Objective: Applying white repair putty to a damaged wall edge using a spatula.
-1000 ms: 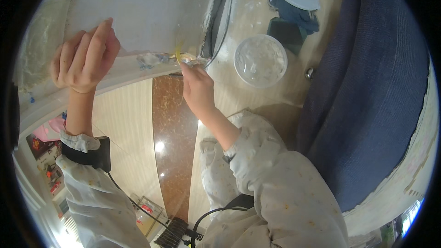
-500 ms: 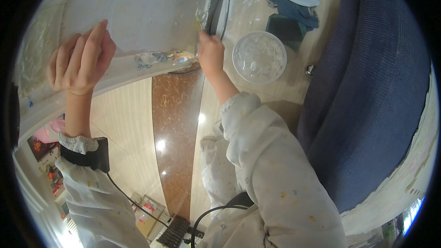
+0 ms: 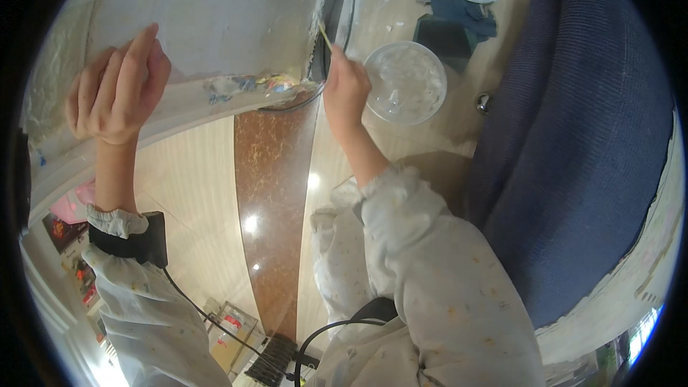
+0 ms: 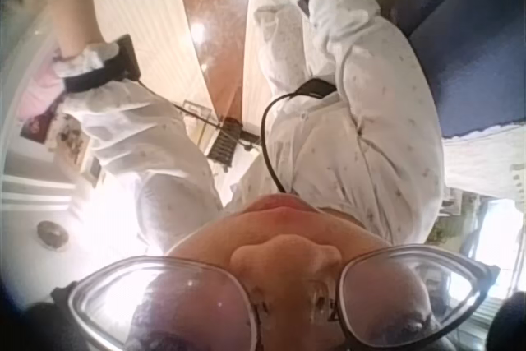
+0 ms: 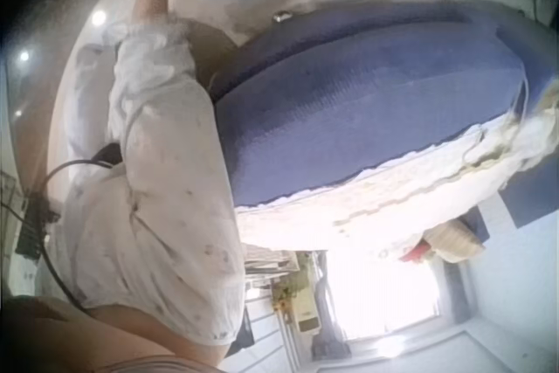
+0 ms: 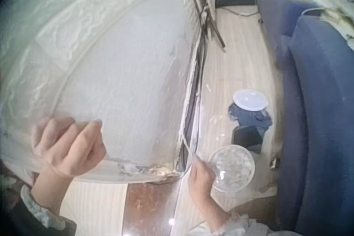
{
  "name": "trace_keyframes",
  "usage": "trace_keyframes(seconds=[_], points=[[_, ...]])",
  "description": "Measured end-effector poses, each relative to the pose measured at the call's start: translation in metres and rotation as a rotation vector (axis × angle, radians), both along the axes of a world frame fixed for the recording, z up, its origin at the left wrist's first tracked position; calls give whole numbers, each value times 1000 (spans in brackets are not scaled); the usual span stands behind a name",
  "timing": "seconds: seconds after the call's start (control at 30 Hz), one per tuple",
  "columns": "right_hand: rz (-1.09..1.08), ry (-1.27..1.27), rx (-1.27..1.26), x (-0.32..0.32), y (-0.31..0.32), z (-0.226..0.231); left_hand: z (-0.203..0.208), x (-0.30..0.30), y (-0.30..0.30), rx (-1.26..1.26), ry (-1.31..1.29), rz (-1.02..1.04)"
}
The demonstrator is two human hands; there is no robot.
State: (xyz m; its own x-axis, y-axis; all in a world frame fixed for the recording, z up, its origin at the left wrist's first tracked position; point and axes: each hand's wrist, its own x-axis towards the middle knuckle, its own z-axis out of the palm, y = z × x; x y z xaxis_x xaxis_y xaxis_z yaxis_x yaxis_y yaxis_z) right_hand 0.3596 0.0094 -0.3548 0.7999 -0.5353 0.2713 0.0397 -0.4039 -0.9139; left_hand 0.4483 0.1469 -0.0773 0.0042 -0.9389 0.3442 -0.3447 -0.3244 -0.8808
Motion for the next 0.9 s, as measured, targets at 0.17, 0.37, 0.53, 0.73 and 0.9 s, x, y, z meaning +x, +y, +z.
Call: trace_keyframes(seconds=[0.17,0.37,0.53,0.73,0.9], points=[[35,39,17,51,12,-8,1,0,-3,34,-13,1],[305,57,83,-18,31,-22,-1,-1,0,12,-13,21],[325,14,98,-60,10,-22,3,3,0,32,-24,-7],[64,-6,-81,0,-28,-20,-1,2,-3,24,-21,-8],[17,87,192,56,-19,-37,4,-1,-5,38,4,9]])
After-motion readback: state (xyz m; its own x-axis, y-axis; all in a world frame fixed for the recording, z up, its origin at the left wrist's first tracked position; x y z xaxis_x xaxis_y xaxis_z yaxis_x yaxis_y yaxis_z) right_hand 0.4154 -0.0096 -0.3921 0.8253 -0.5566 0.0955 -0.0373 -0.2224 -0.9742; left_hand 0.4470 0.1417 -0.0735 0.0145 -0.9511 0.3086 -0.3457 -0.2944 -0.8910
